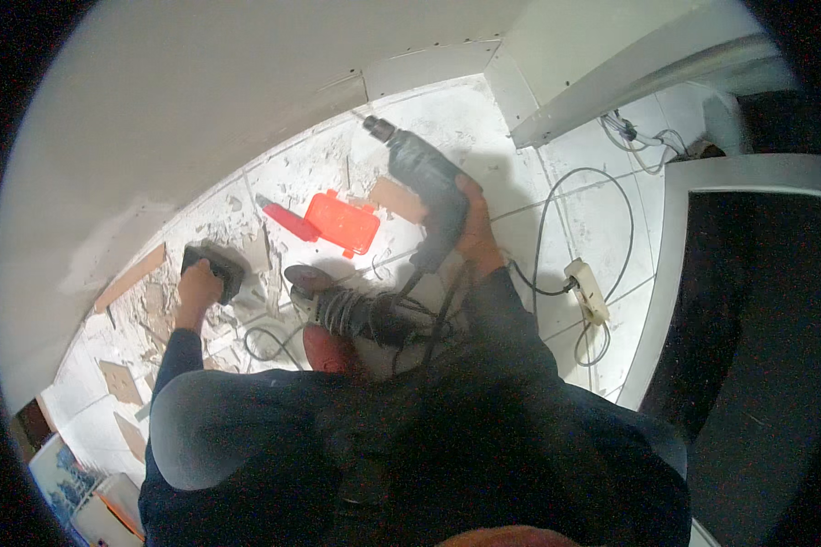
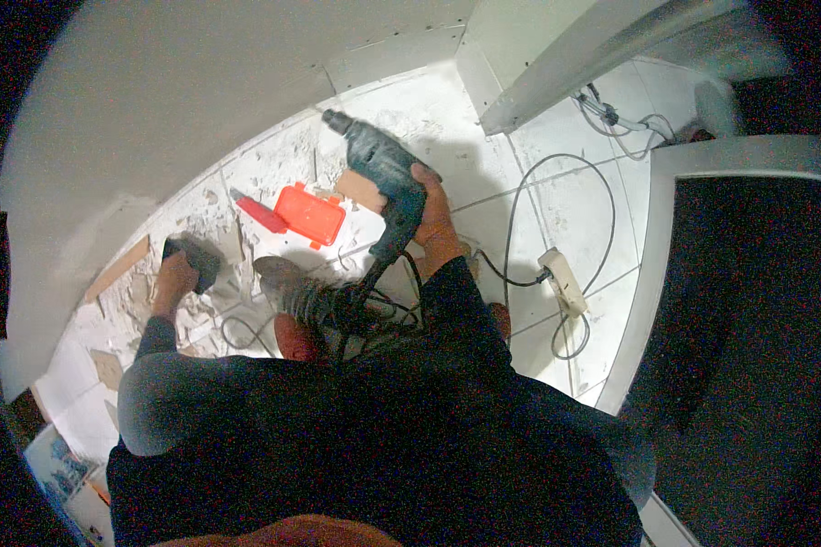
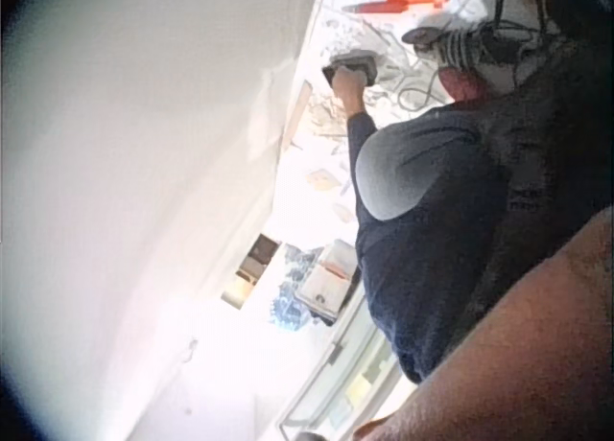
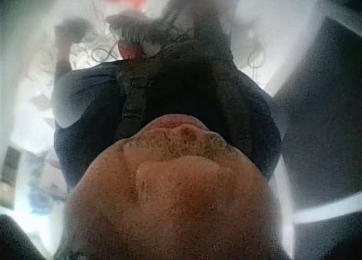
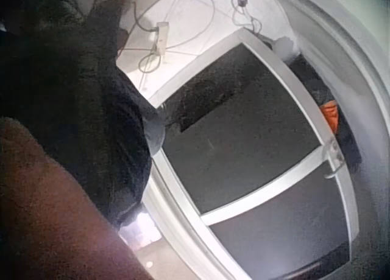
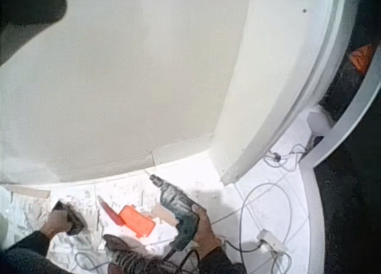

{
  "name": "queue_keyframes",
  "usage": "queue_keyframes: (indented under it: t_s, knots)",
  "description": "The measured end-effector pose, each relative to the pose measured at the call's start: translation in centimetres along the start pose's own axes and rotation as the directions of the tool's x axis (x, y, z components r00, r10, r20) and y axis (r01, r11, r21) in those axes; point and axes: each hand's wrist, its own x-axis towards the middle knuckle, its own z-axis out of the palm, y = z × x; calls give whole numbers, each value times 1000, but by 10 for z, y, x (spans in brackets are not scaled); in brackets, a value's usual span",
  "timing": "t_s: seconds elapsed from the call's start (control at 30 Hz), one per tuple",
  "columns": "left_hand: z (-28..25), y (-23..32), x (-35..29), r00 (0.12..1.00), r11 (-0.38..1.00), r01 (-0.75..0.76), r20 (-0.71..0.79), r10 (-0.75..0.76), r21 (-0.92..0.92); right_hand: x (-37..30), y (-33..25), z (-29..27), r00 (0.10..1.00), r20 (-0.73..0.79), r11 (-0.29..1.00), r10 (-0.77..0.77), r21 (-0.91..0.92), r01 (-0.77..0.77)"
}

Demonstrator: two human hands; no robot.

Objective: The person uses a power drill to create several holes along a line in a drywall panel, occasionally pausing to mark or check the surface with their hand.

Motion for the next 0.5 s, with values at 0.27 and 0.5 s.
queue_keyframes:
  t_s: [0.27, 0.5]
  knots:
    - [-2, 13, -16, 982, 961, 70, -153, -114, -268, -9, 4, 16, 982, 133, 990, 130, 45, -137]
    - [10, -6, -13, 980, 916, -24, -188, -57, -400, -3, 15, -3, 997, -65, 992, 34, 128, -25]
